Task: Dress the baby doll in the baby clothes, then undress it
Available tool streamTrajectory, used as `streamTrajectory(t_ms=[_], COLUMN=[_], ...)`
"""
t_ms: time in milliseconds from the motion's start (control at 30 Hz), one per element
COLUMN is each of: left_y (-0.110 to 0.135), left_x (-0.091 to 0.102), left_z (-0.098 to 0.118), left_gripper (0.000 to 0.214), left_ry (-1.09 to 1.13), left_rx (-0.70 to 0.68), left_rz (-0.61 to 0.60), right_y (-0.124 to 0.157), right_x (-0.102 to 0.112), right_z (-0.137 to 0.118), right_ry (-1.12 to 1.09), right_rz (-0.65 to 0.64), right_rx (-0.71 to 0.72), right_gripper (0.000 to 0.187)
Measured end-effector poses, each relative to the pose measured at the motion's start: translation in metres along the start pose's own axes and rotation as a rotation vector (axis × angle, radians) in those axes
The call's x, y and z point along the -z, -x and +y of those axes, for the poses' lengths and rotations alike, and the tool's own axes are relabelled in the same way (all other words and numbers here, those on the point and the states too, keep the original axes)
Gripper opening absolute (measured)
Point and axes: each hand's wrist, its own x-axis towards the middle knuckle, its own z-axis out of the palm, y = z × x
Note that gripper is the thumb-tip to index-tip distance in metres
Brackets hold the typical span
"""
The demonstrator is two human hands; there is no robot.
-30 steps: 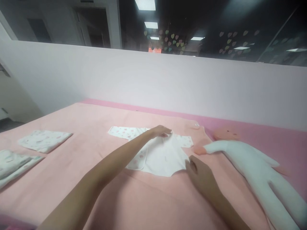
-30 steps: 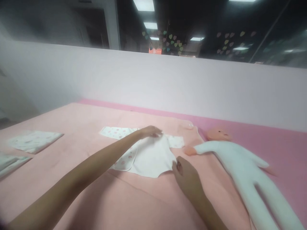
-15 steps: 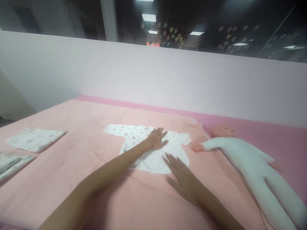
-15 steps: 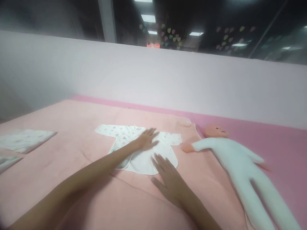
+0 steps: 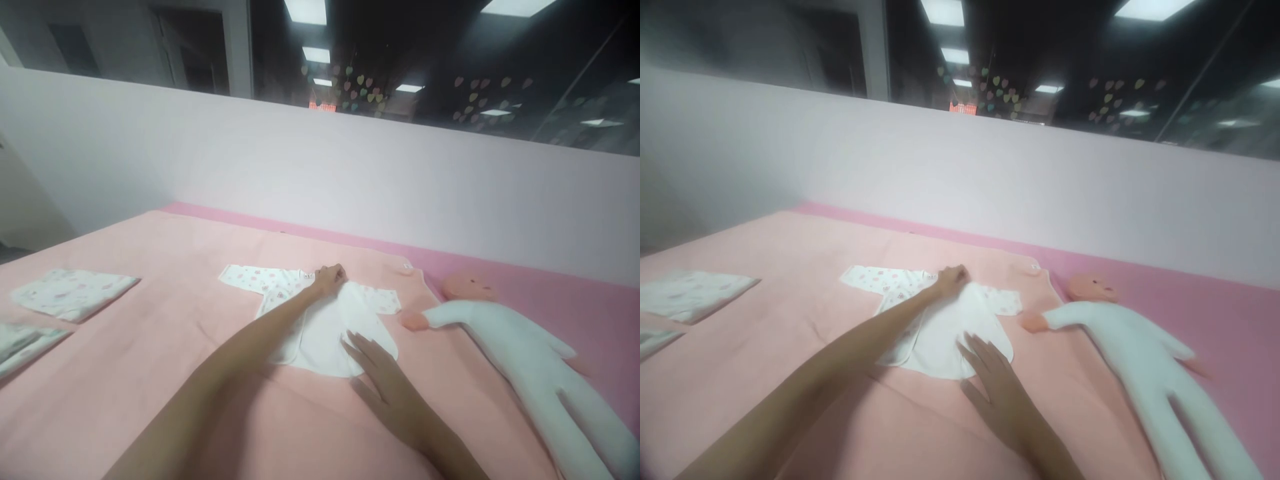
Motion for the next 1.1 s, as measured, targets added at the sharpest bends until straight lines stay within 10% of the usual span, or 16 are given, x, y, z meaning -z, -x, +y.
streamTrajectory(t_ms=[433,767,1100], left_y=[0.009,0.018,0.099], left_x=[-0.009,0.096,0.077], left_z=[-0.008,0.009,-0.006], left_gripper=[0.023,0.016,0.049], left_ry=[0.13,0.247,-0.286], left_rx=[-0.065,0.128,0.25], left_rz=[0.37,0.541,-0.12], right_y=[-0.006,0.003,-0.05], right_x=[-0.029,-0.014,0.004], right_z=[0.029,0.013,-0.073], right_ry=[-0.063,-0.208,-0.18], right_rz=[0.17,0.449,0.209], right_rx=[0.16,-0.058,-0.187], right_gripper=[0.065,0.049,0.032])
